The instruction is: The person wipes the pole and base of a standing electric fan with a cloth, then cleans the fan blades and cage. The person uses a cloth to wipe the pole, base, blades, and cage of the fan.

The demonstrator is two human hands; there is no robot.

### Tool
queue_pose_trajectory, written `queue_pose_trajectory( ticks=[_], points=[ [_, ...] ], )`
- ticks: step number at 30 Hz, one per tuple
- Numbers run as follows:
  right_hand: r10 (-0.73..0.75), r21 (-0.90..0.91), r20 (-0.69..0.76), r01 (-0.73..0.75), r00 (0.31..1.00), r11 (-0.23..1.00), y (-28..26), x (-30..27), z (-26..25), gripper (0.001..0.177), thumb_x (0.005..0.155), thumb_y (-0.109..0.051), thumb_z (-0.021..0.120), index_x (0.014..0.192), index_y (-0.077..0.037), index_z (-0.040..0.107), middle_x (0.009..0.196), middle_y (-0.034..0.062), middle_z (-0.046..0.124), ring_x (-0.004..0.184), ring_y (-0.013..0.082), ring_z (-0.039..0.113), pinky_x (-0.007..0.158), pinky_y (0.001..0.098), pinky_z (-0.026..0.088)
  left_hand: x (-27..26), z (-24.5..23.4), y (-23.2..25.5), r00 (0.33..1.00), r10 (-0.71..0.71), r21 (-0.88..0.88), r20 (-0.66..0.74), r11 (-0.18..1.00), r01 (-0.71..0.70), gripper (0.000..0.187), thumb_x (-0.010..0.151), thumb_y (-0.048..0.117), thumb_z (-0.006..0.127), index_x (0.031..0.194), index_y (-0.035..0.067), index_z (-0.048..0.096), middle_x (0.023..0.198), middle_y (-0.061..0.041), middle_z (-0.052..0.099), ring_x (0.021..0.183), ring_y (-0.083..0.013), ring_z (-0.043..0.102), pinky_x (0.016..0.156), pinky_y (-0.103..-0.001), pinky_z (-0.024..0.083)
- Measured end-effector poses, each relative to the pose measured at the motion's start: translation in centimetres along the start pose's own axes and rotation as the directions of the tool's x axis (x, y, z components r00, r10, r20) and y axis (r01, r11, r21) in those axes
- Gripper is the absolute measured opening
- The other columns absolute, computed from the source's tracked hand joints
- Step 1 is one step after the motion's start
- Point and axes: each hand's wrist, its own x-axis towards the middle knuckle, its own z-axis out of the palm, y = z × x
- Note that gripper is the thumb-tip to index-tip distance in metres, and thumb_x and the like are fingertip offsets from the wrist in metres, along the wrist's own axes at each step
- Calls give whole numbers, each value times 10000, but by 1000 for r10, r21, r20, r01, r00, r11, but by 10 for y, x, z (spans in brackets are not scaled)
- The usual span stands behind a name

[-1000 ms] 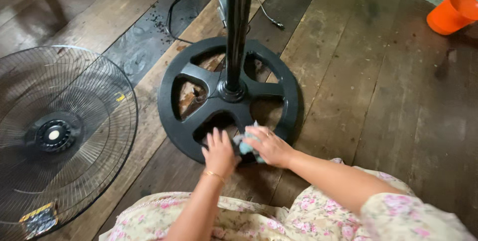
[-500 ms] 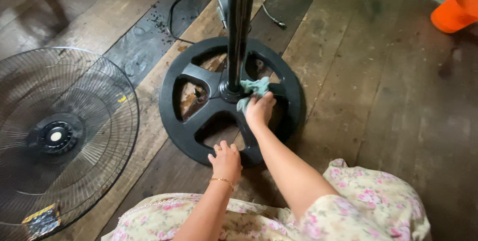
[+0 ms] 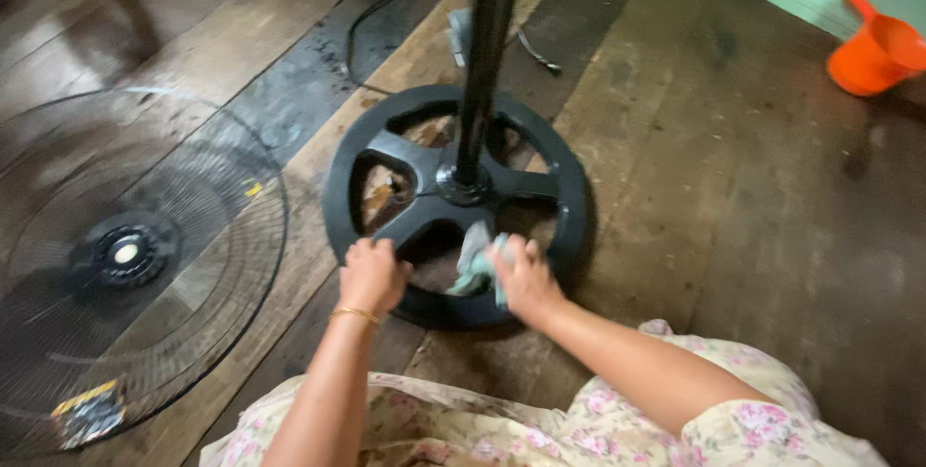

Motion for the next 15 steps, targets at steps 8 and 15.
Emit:
queue_pose_trajectory(
  ticks=[8,15],
  points=[
    [-141,-305,-439,1,888,952,-40,107,52,412,870,-148,602,1268,-48,573,1224,245,511,1083,469,496,942,583,420,37,20,-77,938,-257,-432,-232,892,137,561,993,431,554,1357,5,586,1397,-296,552,1310,-441,519,1095,-477,419],
    [-134,-148,-51,126,990,981,-133,124,128,221,1009,-217,549,1193,-129,634,1228,146,582,1165,354,540,990,526,446,56,17,-64,921,-293,-504,-256,854,131,636,1052,494,461,1372,-47,556,1355,-331,566,1286,-476,530,1089,-484,408]
  ],
)
